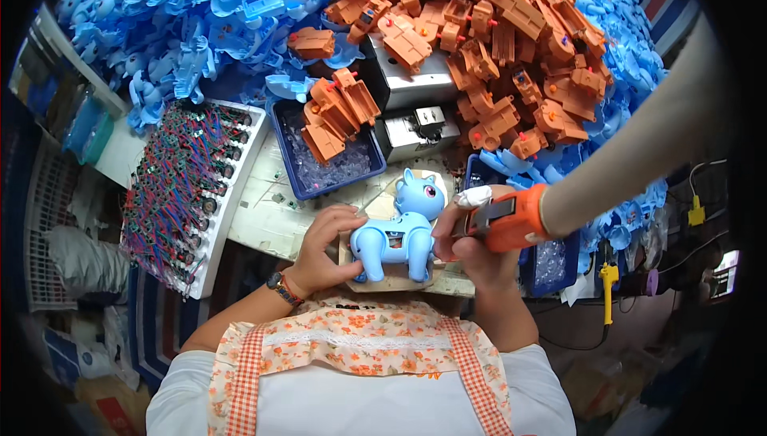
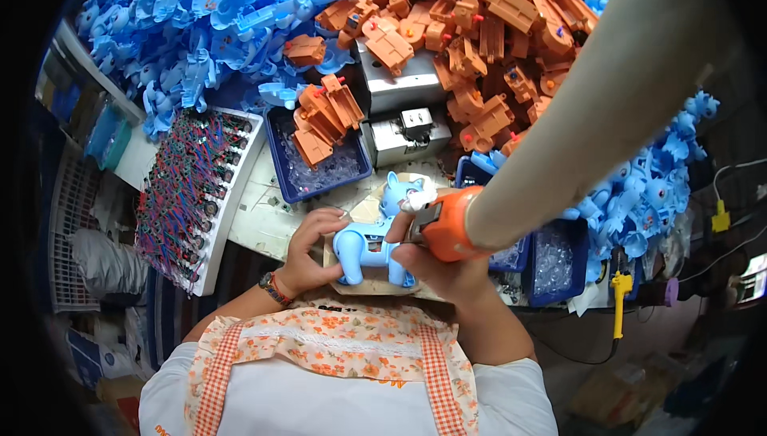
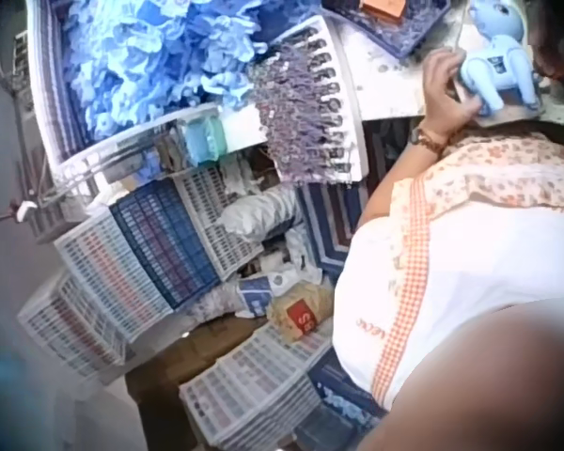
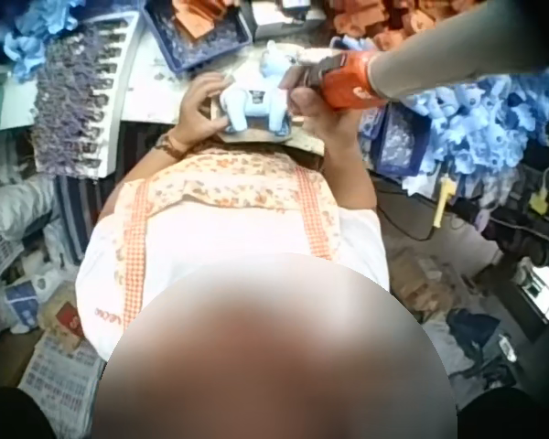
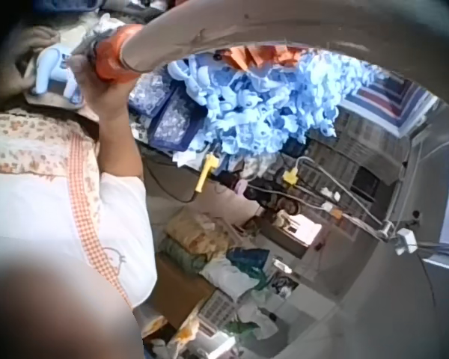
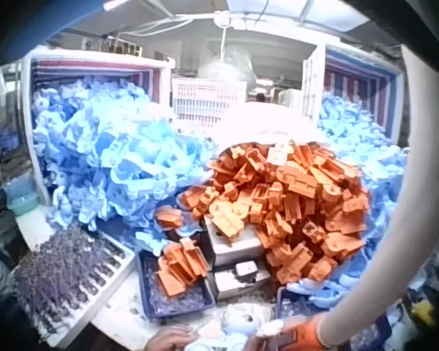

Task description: Assembling and applying adhesive to plastic toy pony parts at a factory workstation.

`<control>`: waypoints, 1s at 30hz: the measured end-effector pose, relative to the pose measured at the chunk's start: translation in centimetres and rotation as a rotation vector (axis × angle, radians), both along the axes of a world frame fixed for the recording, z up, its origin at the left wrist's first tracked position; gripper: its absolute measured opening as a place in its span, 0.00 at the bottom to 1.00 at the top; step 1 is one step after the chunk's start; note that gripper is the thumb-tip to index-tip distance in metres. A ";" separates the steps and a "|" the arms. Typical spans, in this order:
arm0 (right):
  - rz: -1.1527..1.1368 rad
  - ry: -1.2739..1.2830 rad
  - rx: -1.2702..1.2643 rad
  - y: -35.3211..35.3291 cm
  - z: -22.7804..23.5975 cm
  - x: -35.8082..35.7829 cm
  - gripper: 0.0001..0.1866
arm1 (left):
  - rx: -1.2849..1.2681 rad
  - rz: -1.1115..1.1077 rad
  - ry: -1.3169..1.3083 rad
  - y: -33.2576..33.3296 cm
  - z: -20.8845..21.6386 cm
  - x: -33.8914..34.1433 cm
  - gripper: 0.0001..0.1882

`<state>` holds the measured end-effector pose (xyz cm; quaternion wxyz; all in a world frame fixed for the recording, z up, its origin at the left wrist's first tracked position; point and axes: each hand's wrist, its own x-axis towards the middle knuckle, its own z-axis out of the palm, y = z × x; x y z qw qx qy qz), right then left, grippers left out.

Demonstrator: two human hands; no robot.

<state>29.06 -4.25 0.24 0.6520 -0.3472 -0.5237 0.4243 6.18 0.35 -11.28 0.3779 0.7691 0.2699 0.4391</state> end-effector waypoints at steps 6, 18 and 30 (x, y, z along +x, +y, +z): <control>-0.186 0.072 0.190 6.9 5.0 1.4 0.13 | 0.007 0.008 -0.009 -0.2 0.2 0.1 0.30; -0.393 -0.066 0.163 11.4 2.7 1.2 0.07 | -0.001 -0.002 -0.009 0.2 0.1 0.2 0.30; -0.473 0.046 0.219 12.8 1.0 1.3 0.07 | -0.039 0.003 -0.014 -0.1 0.1 0.4 0.30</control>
